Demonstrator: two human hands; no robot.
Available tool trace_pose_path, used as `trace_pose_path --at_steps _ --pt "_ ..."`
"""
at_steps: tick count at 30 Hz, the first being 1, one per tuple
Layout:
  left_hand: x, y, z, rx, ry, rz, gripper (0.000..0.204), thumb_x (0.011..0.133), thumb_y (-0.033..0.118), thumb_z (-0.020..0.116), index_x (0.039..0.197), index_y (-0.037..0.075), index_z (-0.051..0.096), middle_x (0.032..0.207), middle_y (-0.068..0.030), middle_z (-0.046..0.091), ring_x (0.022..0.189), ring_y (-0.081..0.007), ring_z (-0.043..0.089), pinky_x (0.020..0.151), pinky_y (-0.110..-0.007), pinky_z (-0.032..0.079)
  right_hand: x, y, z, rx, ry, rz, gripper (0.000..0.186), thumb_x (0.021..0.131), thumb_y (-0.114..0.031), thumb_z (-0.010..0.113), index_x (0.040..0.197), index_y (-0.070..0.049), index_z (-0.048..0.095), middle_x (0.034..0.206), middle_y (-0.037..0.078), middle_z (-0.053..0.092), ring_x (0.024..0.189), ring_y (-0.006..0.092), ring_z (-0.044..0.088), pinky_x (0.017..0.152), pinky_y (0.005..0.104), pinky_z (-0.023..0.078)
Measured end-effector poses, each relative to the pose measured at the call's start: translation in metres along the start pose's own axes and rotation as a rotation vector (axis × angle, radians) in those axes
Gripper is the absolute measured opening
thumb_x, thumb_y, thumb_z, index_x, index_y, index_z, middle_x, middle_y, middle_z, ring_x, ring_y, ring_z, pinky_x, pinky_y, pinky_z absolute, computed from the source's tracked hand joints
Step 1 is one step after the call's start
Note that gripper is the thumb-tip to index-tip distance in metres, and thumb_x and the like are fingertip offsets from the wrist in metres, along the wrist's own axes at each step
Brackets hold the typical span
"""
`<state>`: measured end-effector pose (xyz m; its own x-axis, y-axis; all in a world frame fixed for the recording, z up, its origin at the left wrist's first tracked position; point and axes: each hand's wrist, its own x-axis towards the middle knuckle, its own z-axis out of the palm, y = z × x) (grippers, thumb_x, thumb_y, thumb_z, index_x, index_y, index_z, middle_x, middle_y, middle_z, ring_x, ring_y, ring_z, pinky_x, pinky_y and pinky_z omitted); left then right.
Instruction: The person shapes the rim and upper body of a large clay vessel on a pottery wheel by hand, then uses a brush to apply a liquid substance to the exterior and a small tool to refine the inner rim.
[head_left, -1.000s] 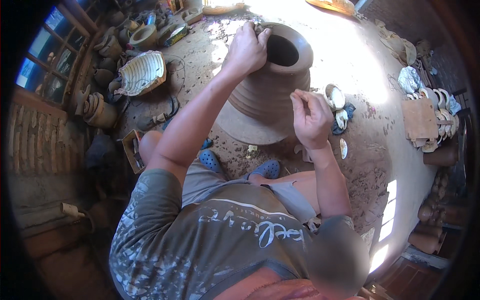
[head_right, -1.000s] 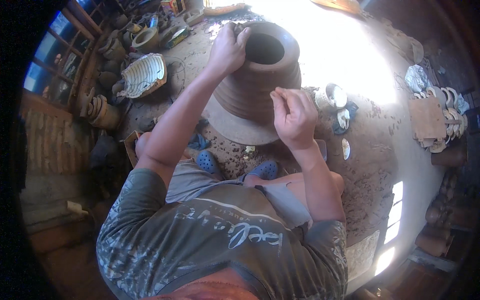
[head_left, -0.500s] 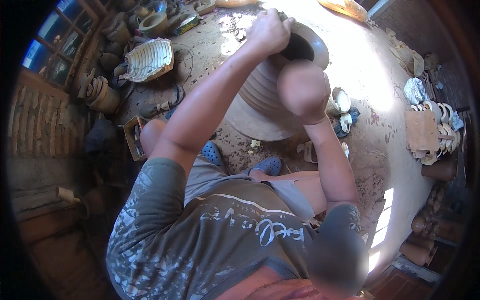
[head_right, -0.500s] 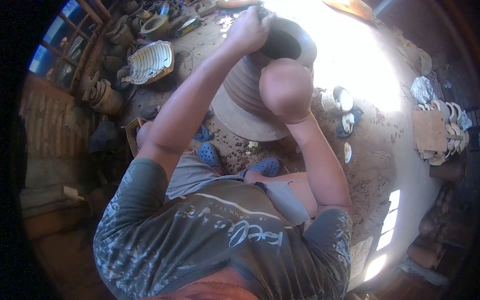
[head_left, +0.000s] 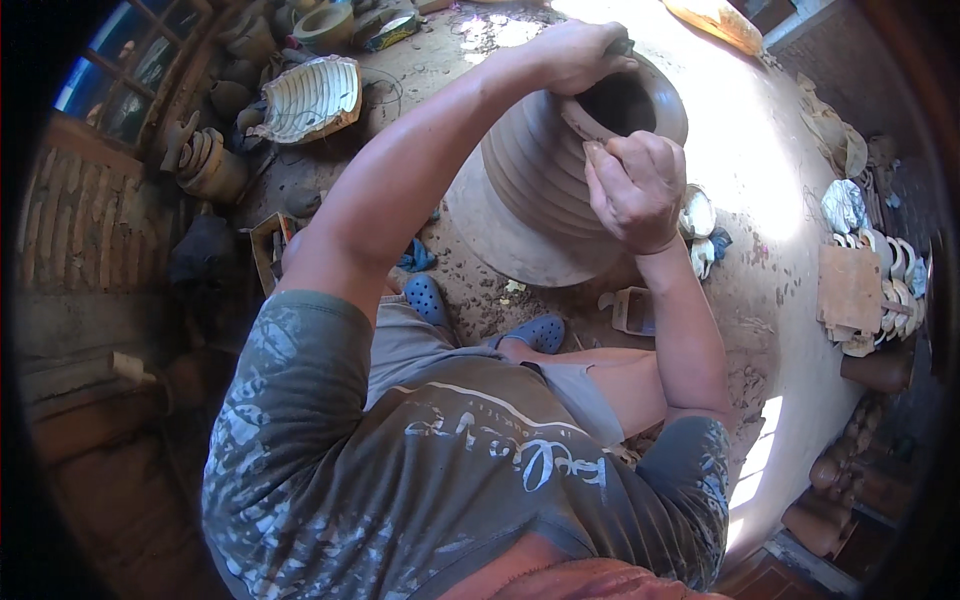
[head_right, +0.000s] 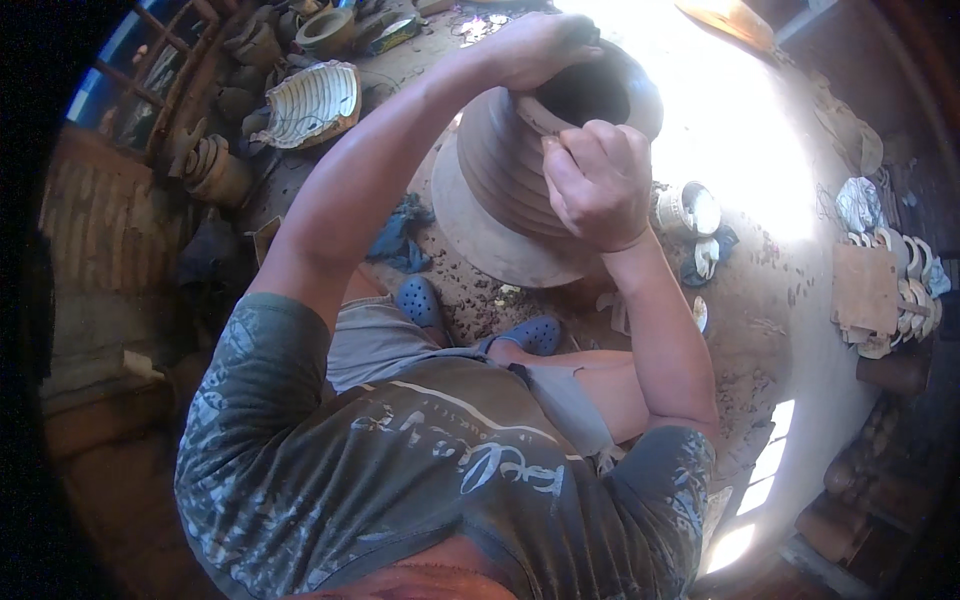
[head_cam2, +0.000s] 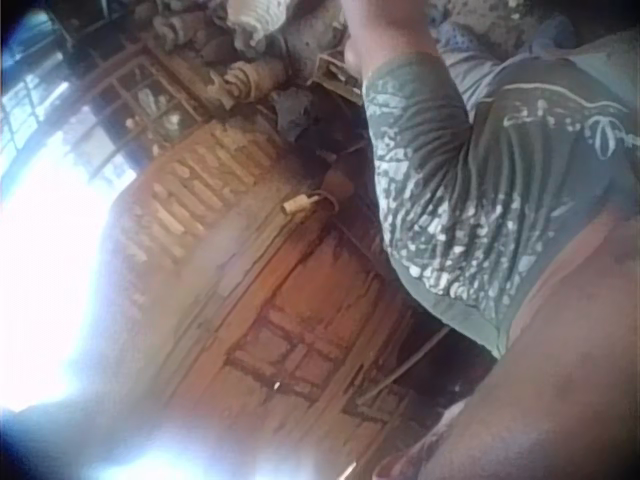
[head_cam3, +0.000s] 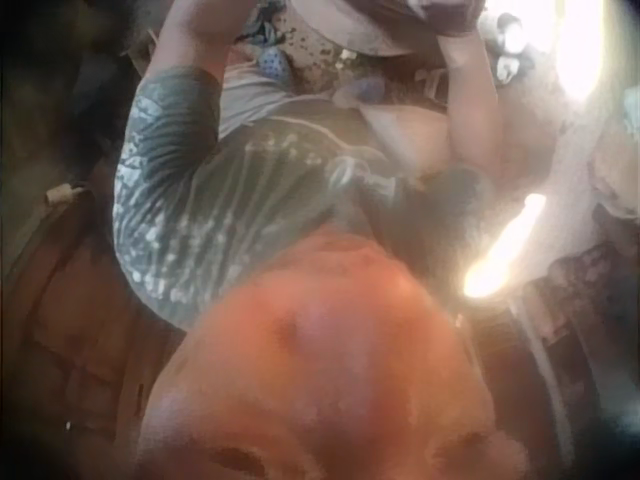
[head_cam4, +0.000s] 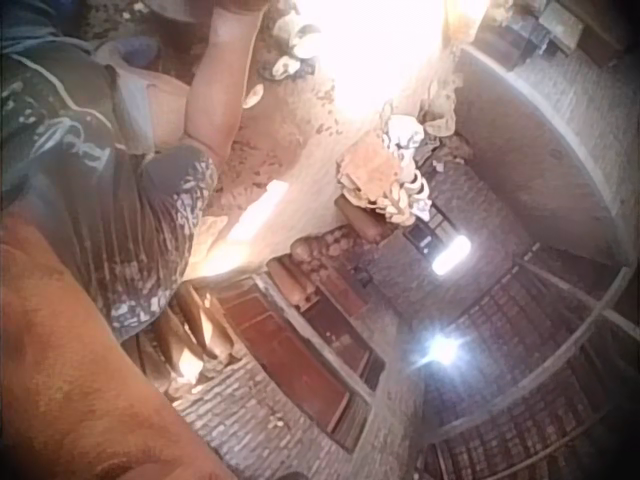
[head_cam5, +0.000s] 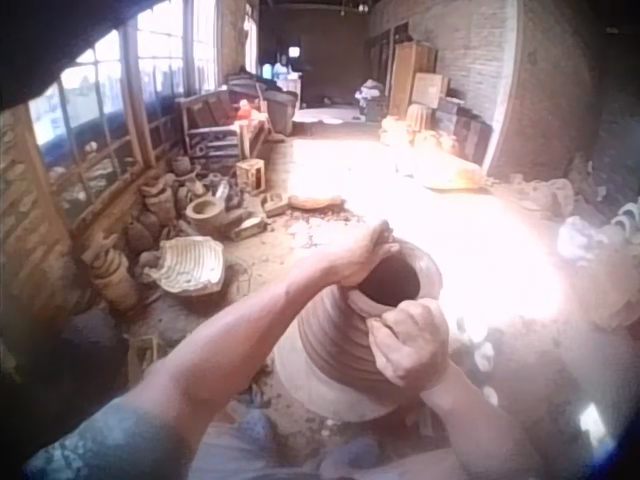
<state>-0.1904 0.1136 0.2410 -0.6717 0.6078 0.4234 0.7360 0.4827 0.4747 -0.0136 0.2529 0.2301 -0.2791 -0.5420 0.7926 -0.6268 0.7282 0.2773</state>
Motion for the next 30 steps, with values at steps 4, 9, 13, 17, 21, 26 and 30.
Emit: trace_pose_path --at_steps 4,9,13,17,21,26,30 --pt "0.008 -0.006 -0.001 -0.037 -0.020 0.123 0.046 0.102 0.046 0.060 0.123 0.005 0.063 0.114 -0.0249 0.070 0.109 -0.0448 0.066 0.096 -0.049 0.051 -0.008 0.008 -0.006 0.020 -0.003 -0.016 0.012 0.076 -0.006 0.078 0.086 -0.007 0.072 0.093 0.002 0.063 0.091 0.0226 0.060 0.078 0.0408 0.047" --pt "0.015 -0.009 -0.004 -0.045 -0.107 0.176 0.050 0.102 0.050 0.058 0.125 0.006 0.063 0.118 -0.0235 0.069 0.112 -0.0424 0.065 0.097 -0.048 0.050 -0.018 0.020 -0.018 0.028 -0.028 -0.036 0.015 0.075 -0.007 0.080 0.089 -0.007 0.073 0.092 0.002 0.064 0.090 0.0222 0.060 0.078 0.0411 0.047" --pt "0.005 -0.004 -0.003 -0.078 0.004 0.261 0.052 0.102 0.052 0.057 0.125 0.006 0.064 0.117 -0.0236 0.070 0.112 -0.0415 0.066 0.097 -0.048 0.050 -0.040 0.041 -0.035 0.052 -0.042 0.044 0.013 0.079 -0.008 0.081 0.089 -0.007 0.073 0.091 0.004 0.064 0.084 0.0237 0.060 0.073 0.0385 0.048" --pt "-0.001 0.016 -0.005 -0.069 -0.045 0.096 0.053 0.102 0.052 0.057 0.125 0.006 0.066 0.116 -0.0238 0.071 0.112 -0.0415 0.067 0.098 -0.048 0.051 -0.079 0.059 -0.046 0.143 0.020 0.729 0.017 0.088 -0.013 0.080 0.091 -0.003 0.067 0.093 0.008 0.066 0.075 0.0196 0.063 0.062 0.0357 0.050" --pt "-0.006 0.029 -0.009 -0.004 -0.025 -0.072 0.052 0.102 0.053 0.053 0.119 0.006 0.069 0.113 -0.0224 0.072 0.111 -0.0401 0.068 0.099 -0.049 0.051 -0.077 0.054 -0.041 0.376 -0.040 1.064 0.029 0.092 -0.018 0.075 0.111 -0.001 0.062 0.090 0.014 0.069 0.075 0.0200 0.067 0.072 0.0340 0.055" --pt "-0.023 0.057 0.000 0.213 0.149 -0.243 0.054 0.103 0.052 0.050 0.115 0.002 0.066 0.113 -0.0253 0.071 0.111 -0.0419 0.067 0.096 -0.053 0.050 -0.045 0.064 -0.044 0.289 -0.530 1.021 0.028 0.095 -0.016 0.053 0.114 0.004 0.057 0.091 0.027 0.068 0.088 0.0382 0.069 0.084 0.0462 0.054" --pt "-0.029 0.064 -0.015 0.373 0.042 -0.171 0.057 0.103 0.053 0.048 0.109 -0.001 0.066 0.113 -0.0255 0.071 0.110 -0.0419 0.067 0.097 -0.053 0.049 -0.044 0.078 -0.024 0.277 -0.510 0.934 0.028 0.094 -0.009 0.044 0.117 0.004 0.054 0.101 0.034 0.067 0.100 0.0512 0.064 0.090 0.0544 0.050"
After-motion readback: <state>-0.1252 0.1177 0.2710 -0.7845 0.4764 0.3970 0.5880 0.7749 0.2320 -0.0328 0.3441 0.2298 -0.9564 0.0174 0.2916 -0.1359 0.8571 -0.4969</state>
